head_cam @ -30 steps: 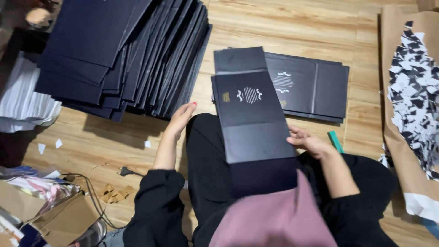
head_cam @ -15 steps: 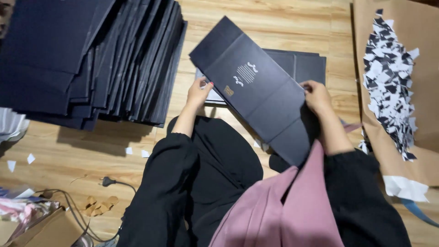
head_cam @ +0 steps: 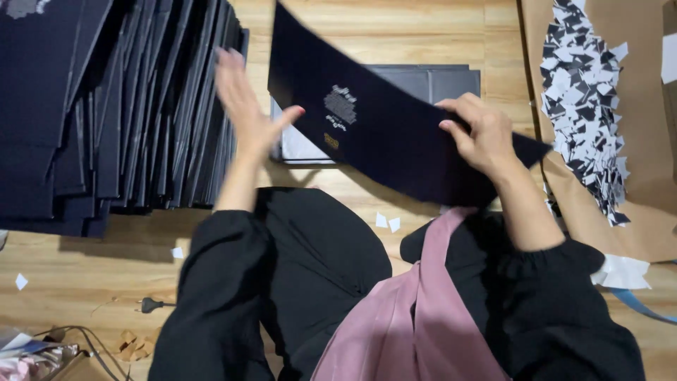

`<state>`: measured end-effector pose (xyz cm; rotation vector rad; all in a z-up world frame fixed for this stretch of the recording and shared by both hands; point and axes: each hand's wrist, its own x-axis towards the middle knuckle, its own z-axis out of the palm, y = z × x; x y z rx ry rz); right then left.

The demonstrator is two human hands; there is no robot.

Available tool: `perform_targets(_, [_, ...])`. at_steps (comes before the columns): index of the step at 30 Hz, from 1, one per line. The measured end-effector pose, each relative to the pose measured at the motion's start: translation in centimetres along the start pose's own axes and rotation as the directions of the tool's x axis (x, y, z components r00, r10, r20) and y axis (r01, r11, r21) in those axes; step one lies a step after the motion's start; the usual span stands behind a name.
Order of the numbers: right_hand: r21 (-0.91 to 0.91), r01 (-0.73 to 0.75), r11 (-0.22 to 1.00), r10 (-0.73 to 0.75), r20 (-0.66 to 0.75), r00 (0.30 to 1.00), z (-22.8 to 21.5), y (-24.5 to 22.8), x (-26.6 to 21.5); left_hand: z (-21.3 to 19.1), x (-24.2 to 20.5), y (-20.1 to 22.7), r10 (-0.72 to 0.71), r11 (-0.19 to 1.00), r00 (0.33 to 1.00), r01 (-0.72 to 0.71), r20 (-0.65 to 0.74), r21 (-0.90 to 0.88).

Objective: The person sits on the floor and assembles black tri-fold folders by inserting a cardboard insert into the folder and smoothing the edges with a green tool. The person repeatedly picks up folders, inserts the cardboard, and stacks the finished items.

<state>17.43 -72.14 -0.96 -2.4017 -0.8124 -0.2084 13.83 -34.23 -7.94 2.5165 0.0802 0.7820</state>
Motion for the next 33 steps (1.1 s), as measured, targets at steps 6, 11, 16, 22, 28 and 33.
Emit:
perform_targets(6, [-0.128,0.276,0.953,-0.263,0.105,0.959,-2.1,-1.8,-3.3,-6.5,1.8,-1.5,0.002,0.962,0.998,-0.02,-0.066,-0.272])
perform_targets(11, [-0.366,0.122,0.923,-0.084,0.118,0.989,-1.1,1.7,-6.6,-8.5,-0.3,0.2,-0.114,0.82,0.959,0.238,0.259,-0.52])
perform_targets(16, [-0.418,0.171,0.892,-0.197,-0.02,0.98,-2.4,-0.6,-6.1,-5.5,-2.5,-2.6,-0.158,0.778,0.985,0.08,-0.071,-0.623])
perform_targets(22, [-0.39,0.088,0.917,-0.089,0.016,0.996,-2.1,-0.1,-8.5,-7.1,-5.3,-0.7,-0.139,0.795,0.989,0.084,-0.046,-0.601])
perform_targets(28, [-0.443,-0.028,0.896,0.095,0.129,0.987,-3.1,1.9,-9.9,-10.7,-7.1,3.3,0.188,0.95,0.966,-0.133,0.178,-0.283])
perform_targets(33, [-0.613,-0.215,0.761,0.419,0.211,0.883,-4.9,2.5,-9.4,-10.9,-8.0,4.7,0.455,0.887,0.825,-0.453,0.336,-0.088])
